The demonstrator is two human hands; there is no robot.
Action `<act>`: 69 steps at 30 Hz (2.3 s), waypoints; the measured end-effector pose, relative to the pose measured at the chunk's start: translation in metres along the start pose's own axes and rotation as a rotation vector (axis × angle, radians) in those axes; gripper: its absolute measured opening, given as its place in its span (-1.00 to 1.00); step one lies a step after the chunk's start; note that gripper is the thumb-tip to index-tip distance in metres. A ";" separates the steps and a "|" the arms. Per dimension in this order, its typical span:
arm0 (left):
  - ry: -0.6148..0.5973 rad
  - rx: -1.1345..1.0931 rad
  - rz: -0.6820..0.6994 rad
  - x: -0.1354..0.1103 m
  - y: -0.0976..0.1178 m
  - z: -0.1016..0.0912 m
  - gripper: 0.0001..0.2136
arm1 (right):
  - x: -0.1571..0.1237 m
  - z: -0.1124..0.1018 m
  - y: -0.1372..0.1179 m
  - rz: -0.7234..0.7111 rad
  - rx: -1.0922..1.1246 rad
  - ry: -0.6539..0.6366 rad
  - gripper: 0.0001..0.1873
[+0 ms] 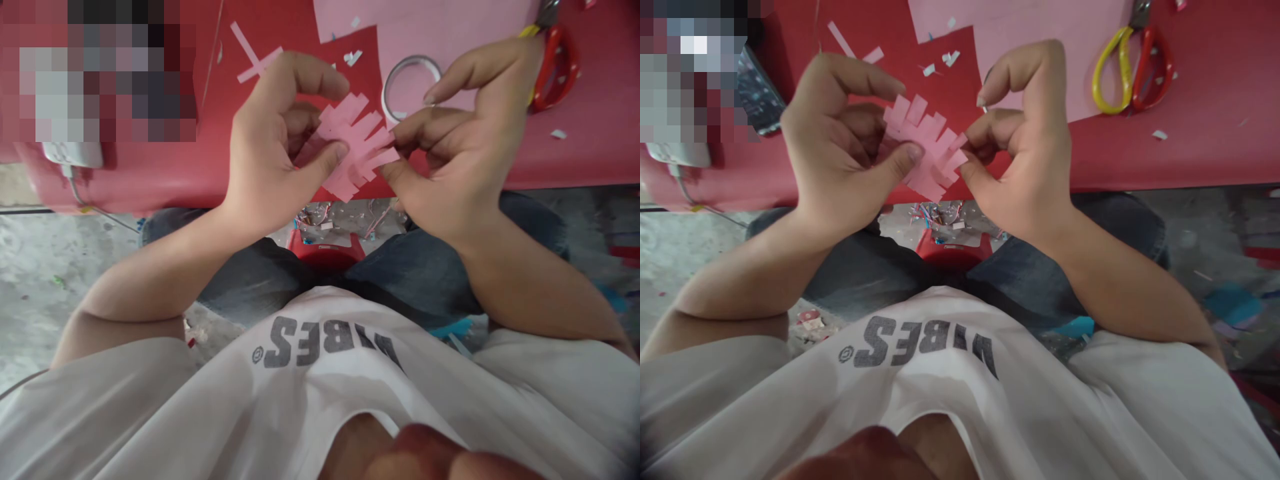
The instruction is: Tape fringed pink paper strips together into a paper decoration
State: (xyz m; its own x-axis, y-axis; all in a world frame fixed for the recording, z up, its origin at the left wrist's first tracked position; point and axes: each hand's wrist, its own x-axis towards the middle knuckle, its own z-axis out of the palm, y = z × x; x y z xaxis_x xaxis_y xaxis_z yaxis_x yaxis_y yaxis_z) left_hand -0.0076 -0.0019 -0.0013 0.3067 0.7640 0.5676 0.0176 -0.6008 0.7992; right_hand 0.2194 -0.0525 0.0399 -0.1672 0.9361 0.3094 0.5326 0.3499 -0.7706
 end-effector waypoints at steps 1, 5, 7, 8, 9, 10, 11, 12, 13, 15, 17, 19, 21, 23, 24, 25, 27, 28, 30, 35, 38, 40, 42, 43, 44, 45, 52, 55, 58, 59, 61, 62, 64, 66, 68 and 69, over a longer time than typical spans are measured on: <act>0.006 0.008 0.004 0.000 0.000 0.001 -0.49 | 0.000 0.000 -0.002 0.007 0.004 -0.005 -0.78; 0.013 0.021 -0.010 -0.002 -0.001 0.004 -0.50 | 0.001 0.000 0.000 0.011 0.045 -0.035 -0.66; 0.033 0.035 -0.040 -0.002 -0.001 0.005 -0.52 | 0.001 0.001 0.004 0.010 0.067 -0.028 -0.59; 0.028 0.038 -0.041 -0.003 -0.002 0.005 -0.52 | 0.000 0.002 0.006 -0.001 0.082 -0.013 -0.56; 0.022 0.034 -0.037 -0.003 -0.002 0.005 -0.51 | -0.001 0.003 0.007 -0.012 0.101 0.000 -0.54; 0.014 0.023 -0.027 -0.003 -0.003 0.005 -0.50 | -0.002 0.003 0.008 -0.018 0.120 0.009 -0.52; 0.009 0.005 -0.016 -0.003 -0.003 0.005 -0.49 | -0.003 0.003 0.008 -0.012 0.136 0.010 -0.51; 0.008 -0.015 -0.019 -0.002 -0.003 0.005 -0.49 | -0.004 0.002 0.007 -0.001 0.147 0.015 -0.50; 0.019 -0.037 -0.037 -0.001 -0.001 0.004 -0.50 | -0.004 0.002 0.005 0.010 0.148 0.013 -0.50; 0.016 -0.102 -0.090 0.001 0.006 0.002 -0.55 | -0.005 0.000 0.001 0.028 0.140 0.016 -0.53; 0.013 -0.163 -0.191 0.004 0.016 0.000 -0.64 | -0.005 -0.001 0.000 0.029 0.163 0.006 -0.51; 0.047 -0.194 -0.293 0.007 0.025 -0.002 -0.73 | -0.004 0.000 0.000 0.023 0.217 -0.007 -0.48; 0.056 -0.218 -0.300 0.007 0.029 -0.002 -0.73 | -0.004 0.004 0.003 0.017 0.284 -0.020 -0.45; 0.060 -0.237 -0.269 0.004 0.027 0.000 -0.72 | -0.004 0.009 0.007 0.047 0.333 -0.029 -0.40; 0.064 -0.245 -0.263 0.002 0.024 0.001 -0.73 | -0.004 0.012 0.008 0.058 0.350 -0.032 -0.36; 0.071 -0.255 -0.268 -0.001 0.020 0.002 -0.75 | -0.004 0.014 0.009 0.068 0.362 -0.035 -0.32; 0.086 -0.289 -0.288 -0.007 0.010 0.004 -0.77 | -0.004 0.019 0.011 0.075 0.381 -0.026 -0.26; 0.082 -0.310 -0.285 -0.010 0.005 0.005 -0.76 | -0.005 0.020 0.011 0.082 0.391 -0.019 -0.26; 0.086 -0.331 -0.290 -0.014 -0.005 0.006 -0.70 | -0.005 0.023 0.009 0.108 0.417 -0.005 -0.29; 0.122 -0.277 -0.215 -0.015 -0.011 0.012 -0.69 | -0.007 0.027 0.003 0.180 0.425 -0.010 -0.32; 0.162 -0.257 -0.158 -0.014 -0.007 0.017 -0.69 | -0.007 0.030 0.004 0.201 0.417 0.015 -0.36; 0.160 -0.222 -0.177 -0.014 -0.005 0.020 -0.64 | -0.007 0.032 0.008 0.155 0.416 0.053 -0.32; 0.162 -0.179 -0.161 -0.013 -0.004 0.021 -0.58 | -0.006 0.034 0.010 0.098 0.424 0.091 -0.28; 0.158 -0.162 -0.150 -0.013 -0.004 0.022 -0.56 | -0.006 0.034 0.010 0.090 0.429 0.101 -0.28; 0.171 -0.152 -0.126 -0.014 -0.003 0.022 -0.54 | -0.006 0.033 0.009 0.098 0.433 0.107 -0.29; 0.175 -0.147 -0.098 -0.014 -0.003 0.023 -0.53 | -0.006 0.033 0.007 0.122 0.434 0.107 -0.32; 0.189 -0.037 0.022 -0.013 -0.005 0.025 -0.54 | -0.008 0.031 -0.002 0.168 0.427 0.097 -0.34; 0.200 -0.027 0.001 -0.012 -0.007 0.022 -0.55 | -0.008 0.031 -0.001 0.153 0.407 0.101 -0.40; 0.141 -0.049 -0.022 -0.011 -0.001 0.019 -0.54 | -0.009 0.030 -0.001 0.147 0.367 0.099 -0.42; 0.125 -0.060 -0.027 -0.011 0.004 0.019 -0.55 | -0.009 0.030 -0.001 0.135 0.361 0.106 -0.41; 0.180 -0.068 -0.103 -0.010 0.013 0.020 -0.66 | -0.009 0.030 0.000 0.104 0.365 0.121 -0.39; 0.189 -0.049 -0.237 -0.011 0.016 0.021 -0.73 | -0.009 0.030 0.000 0.106 0.367 0.125 -0.38; 0.177 -0.071 -0.206 -0.012 0.017 0.023 -0.67 | -0.009 0.030 0.001 0.140 0.360 0.112 -0.37; 0.166 -0.035 -0.146 -0.013 0.011 0.024 -0.62 | -0.010 0.030 0.001 0.185 0.340 0.096 -0.36; 0.177 -0.002 -0.120 -0.015 0.003 0.024 -0.57 | -0.010 0.030 0.002 0.185 0.324 0.098 -0.34; 0.191 0.007 -0.118 -0.016 0.000 0.024 -0.55 | -0.010 0.030 0.002 0.176 0.318 0.102 -0.34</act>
State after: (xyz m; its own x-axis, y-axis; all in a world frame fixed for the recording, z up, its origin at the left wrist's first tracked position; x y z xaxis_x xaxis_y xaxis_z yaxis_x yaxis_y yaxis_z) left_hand 0.0100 -0.0193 -0.0151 0.1165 0.8593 0.4980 0.0500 -0.5058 0.8612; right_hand 0.1972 -0.0601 0.0183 -0.0045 0.9801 0.1982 0.2589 0.1926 -0.9465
